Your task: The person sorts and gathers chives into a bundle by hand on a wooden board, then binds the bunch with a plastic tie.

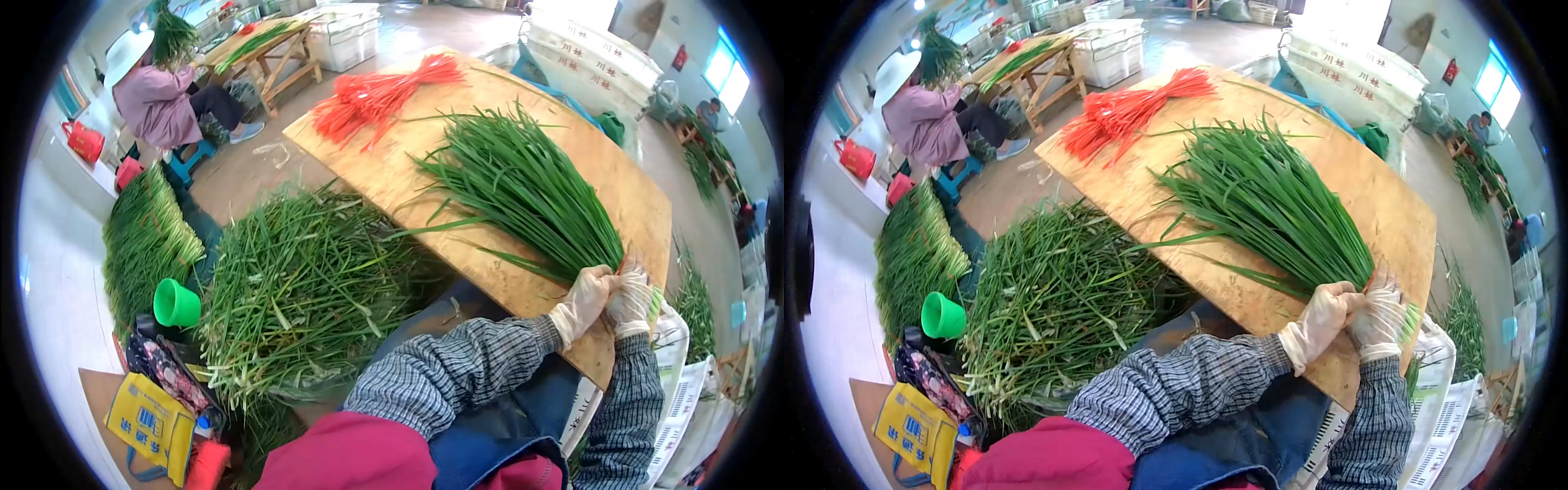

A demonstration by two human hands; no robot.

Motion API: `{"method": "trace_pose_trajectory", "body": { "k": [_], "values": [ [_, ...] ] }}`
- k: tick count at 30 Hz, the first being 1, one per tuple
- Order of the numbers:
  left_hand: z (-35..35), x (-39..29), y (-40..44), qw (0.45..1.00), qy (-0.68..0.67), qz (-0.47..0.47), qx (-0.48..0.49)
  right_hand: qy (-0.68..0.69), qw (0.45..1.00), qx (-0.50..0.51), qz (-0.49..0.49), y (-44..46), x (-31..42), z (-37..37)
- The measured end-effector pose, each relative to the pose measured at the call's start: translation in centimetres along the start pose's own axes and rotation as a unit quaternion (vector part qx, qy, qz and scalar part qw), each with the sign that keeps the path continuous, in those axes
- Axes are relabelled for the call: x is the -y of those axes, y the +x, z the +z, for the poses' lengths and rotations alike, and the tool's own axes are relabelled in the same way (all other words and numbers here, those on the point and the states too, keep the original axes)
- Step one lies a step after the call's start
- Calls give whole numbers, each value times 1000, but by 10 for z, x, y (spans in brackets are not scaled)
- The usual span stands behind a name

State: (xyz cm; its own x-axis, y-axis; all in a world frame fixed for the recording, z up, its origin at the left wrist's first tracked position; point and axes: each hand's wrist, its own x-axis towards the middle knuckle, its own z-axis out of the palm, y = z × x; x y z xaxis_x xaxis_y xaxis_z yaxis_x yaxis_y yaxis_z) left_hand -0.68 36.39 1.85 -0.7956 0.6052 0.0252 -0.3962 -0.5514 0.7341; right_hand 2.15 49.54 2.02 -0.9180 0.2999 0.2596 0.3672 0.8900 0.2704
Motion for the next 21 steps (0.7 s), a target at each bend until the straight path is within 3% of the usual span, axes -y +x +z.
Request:
{"method": "trace_pose_trajectory", "body": {
  "k": [5, 9, 10, 12, 13, 14, 15, 17, 21],
  "values": [
    [13, -2, -7, 971, 233, 53, -32, -82, 997, 12, 7, 5, -16, 35],
    [23, 35, 23, 992, -70, 92, 45, -61, 998, -7, 6, -10, -5, 35],
    [26, 53, 35, 976, -180, 93, 76, -51, 999, -11, 6, -15, -1, 35],
    [32, 98, 54, 863, -474, 87, 155, -32, 999, -18, 7, -21, 6, 32],
    [31, 104, 59, 959, -236, 120, 101, -21, 1000, -21, 6, -24, 8, 30],
    [30, 111, 63, 989, 18, 144, 40, -10, 1000, -23, 6, -26, 10, 29],
    [30, 112, 65, 950, 270, 159, -22, 0, 1000, -23, 4, -27, 12, 27],
    [33, 51, 52, 901, 418, 110, 38, 24, 1000, -15, 1, -25, 13, 20],
    [32, -48, 43, 808, 565, 59, 159, 97, 995, -8, -2, -21, 19, 10]
  ]
}}
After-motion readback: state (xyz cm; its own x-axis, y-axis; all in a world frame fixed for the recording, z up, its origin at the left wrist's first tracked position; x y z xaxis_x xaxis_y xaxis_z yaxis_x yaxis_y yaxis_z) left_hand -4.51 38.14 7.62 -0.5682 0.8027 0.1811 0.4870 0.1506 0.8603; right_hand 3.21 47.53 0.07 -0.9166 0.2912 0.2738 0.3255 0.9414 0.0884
